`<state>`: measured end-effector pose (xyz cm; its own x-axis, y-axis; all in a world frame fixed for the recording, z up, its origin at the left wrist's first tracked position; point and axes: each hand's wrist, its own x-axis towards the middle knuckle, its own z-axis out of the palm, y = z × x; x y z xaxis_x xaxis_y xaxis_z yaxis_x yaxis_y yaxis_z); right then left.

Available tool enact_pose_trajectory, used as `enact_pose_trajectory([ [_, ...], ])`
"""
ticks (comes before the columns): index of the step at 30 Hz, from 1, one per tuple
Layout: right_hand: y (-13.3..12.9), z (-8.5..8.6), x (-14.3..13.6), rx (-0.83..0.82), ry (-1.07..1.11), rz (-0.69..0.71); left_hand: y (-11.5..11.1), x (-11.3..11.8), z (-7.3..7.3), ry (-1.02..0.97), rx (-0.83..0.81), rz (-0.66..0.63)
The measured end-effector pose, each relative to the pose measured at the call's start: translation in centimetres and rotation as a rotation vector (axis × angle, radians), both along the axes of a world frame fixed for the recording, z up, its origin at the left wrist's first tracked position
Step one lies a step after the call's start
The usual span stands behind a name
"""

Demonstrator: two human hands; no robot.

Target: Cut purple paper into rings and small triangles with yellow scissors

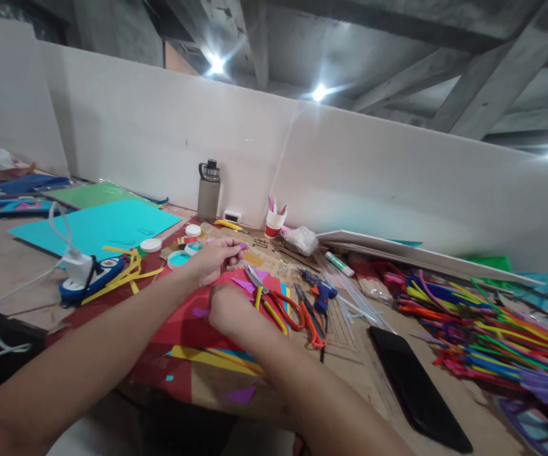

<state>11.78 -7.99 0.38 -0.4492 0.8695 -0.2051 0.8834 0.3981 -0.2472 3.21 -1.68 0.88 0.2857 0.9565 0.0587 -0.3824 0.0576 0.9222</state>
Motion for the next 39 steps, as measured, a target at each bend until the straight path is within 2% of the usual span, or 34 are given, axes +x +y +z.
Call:
enact_pose_trajectory([
  [6,0.8,-0.1,0.1,-0.042,-0.033,-0.003,0.3,0.1,-0.6,-0.031,-0.002,0.031],
  [12,0.9,0.7,-0.3,-0.093,-0.051,0.038,0.0,0.3,-1.0,0.029,0.059,0.080],
  [15,0.6,0.6,-0.2,-0.092,-0.026,0.049,0.0,0.2,-0.7,0.015,0.085,0.123],
  [21,0.2,-0.5,0.2,-0.014,0.127,0.036,0.0,-0.3,0.1,-0.013,0.131,0.198],
  [27,0.7,0.1,-0.5,-0.015,-0.007,0.043,0.0,-0.3,-0.1,-0.017,0.147,0.191],
  [33,0.9,0.4,-0.5,-0.068,-0.014,0.081,0.3,-0.6,-0.2,-0.064,0.146,0.220],
  [36,1.1,-0.2,0.1,-0.087,0.048,0.077,0.4,-0.8,0.0,-0.066,0.129,0.238],
  [39,2.1,-1.0,1.3,-0.083,0.258,-0.002,0.5,-0.9,0.2,-0.054,0.110,0.298],
])
